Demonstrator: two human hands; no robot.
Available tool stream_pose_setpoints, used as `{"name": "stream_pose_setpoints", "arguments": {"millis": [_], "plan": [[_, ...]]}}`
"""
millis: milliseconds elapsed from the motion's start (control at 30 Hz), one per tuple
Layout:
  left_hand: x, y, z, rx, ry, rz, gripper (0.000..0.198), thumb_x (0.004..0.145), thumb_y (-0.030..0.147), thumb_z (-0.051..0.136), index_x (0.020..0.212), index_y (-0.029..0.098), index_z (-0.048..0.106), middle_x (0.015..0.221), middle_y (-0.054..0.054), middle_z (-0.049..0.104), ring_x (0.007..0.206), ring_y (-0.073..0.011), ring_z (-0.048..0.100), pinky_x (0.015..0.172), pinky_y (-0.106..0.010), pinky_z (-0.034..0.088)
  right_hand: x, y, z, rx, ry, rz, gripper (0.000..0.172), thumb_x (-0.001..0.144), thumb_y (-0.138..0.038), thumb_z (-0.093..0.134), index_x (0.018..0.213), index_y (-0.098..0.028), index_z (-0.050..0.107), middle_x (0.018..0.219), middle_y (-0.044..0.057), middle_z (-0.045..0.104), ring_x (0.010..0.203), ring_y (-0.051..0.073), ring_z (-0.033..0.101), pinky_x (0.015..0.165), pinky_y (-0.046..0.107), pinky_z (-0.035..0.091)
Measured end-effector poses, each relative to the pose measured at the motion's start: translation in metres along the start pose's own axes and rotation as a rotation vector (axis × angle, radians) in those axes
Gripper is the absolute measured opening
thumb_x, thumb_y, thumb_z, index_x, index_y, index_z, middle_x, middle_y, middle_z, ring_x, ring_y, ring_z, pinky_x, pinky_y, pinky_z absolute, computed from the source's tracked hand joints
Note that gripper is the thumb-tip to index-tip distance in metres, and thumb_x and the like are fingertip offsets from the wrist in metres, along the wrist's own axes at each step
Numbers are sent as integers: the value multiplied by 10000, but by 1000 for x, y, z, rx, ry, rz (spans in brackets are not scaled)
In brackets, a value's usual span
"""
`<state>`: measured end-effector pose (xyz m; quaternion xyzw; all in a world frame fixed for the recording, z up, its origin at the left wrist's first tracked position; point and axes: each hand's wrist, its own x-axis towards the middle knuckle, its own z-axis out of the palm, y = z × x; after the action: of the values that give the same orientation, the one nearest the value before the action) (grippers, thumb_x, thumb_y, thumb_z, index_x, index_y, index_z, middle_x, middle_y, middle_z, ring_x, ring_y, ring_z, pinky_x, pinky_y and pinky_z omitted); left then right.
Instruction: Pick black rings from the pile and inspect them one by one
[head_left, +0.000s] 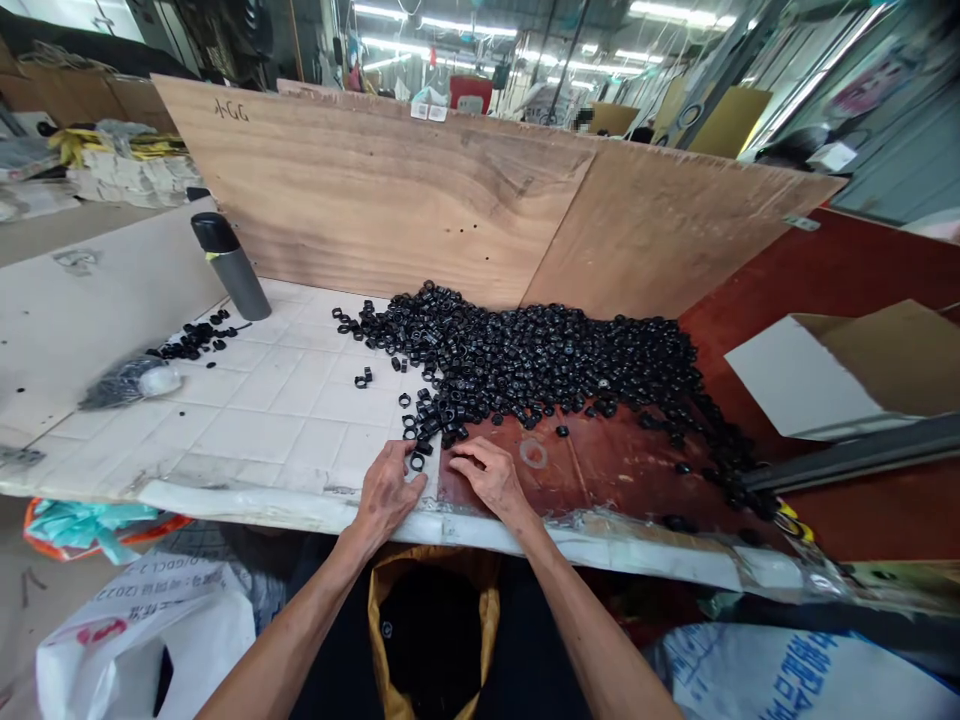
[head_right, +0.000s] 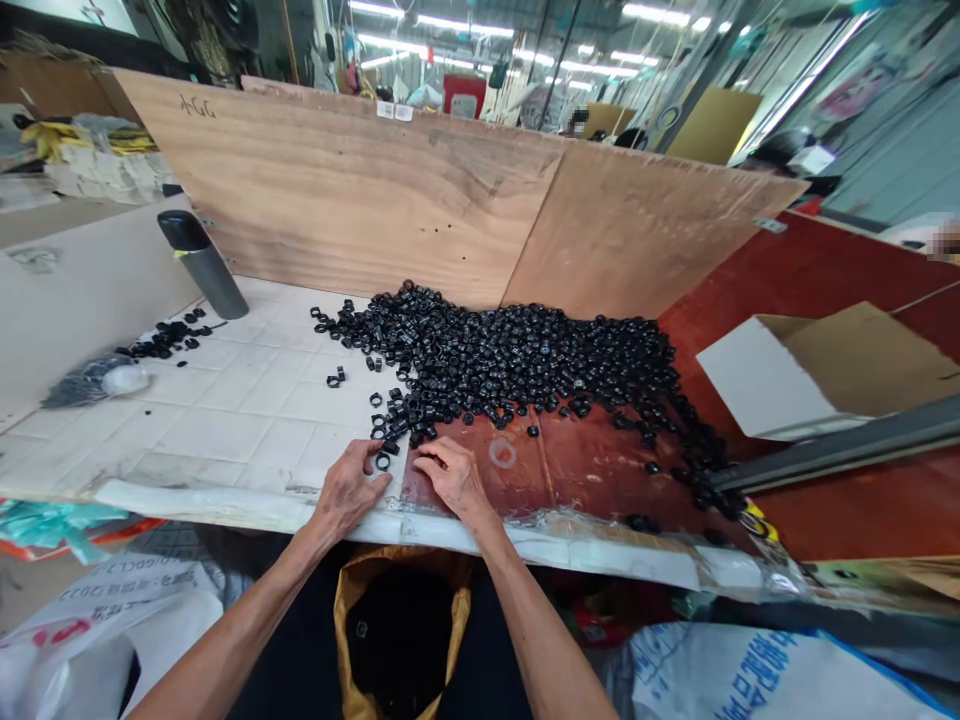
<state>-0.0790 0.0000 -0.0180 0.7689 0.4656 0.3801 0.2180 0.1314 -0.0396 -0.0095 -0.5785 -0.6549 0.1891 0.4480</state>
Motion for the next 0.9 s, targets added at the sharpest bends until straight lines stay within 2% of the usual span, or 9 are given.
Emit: {"name": "stream_pose_setpoints", "arguments": {"millis": [67,133,267,333,433,533,733,800,900], "plan": [[0,-1,2,-10,4,-15,389,757,136,657,1135,223,618,800,20,608,697,-176,641,740,-321,561,-1,2,0,20,9,24,145,892,-315,662,834,-206,738,849,59,720,759,190,669,702,289,527],[0,-1,2,-26,2,-35,347,774,156,665,1112,222,618,794,22,634,694,-170,651,744,-319,565,-2,3,2,123,9,113,198,893,-377,656,818,-201,704,801,53,709,703,189,682,663,291,546],[0,3,0,-123,-26,-106,356,777,184,676,1123,212,596,872,3,689,704,-160,692,731,-315,596,-3,-3,5,489,-44,343,341,865,-484,670,1036,-189,664,794,51,734,726,230,751,699,349,609],[0,5,0,-239,-34,-133,344,777,161,651,1111,200,581,889,-5,702,684,-144,708,711,-295,612,-3,-10,6,572,-53,382,373,836,-475,709,1069,-188,664,833,53,747,775,235,757,757,368,614],[1,5,1,-382,-48,-107,316,769,124,619,1076,188,587,864,-9,703,709,-137,726,727,-277,626,-3,-21,9,540,-42,361,301,794,-407,755,997,-188,719,928,58,753,815,209,729,800,337,595],[1,3,2,-426,-100,-84,324,767,113,603,1084,181,612,916,-30,718,716,-135,726,721,-276,630,-2,-24,17,479,-17,332,280,772,-365,760,989,-189,742,990,59,744,825,185,692,797,305,575],[-2,6,-2,-471,-177,-120,298,834,182,635,1131,188,615,1031,-50,734,773,-145,736,794,-319,638,-5,-22,31,533,-2,418,305,750,-416,783,930,-206,656,729,-11,662,591,143,608,574,246,534],[-3,6,-3,-481,-175,-127,279,848,201,652,1125,196,611,1056,-49,730,820,-154,744,843,-338,635,-5,-23,30,499,17,357,251,769,-400,776,892,-208,669,754,1,665,649,163,633,620,265,547],[-4,4,-2,-518,-169,-113,257,863,202,653,1116,198,608,1058,-46,725,888,-170,750,899,-356,626,-3,-25,25,401,67,165,156,782,-333,773,859,-207,723,925,47,688,848,196,665,761,290,553]]}}
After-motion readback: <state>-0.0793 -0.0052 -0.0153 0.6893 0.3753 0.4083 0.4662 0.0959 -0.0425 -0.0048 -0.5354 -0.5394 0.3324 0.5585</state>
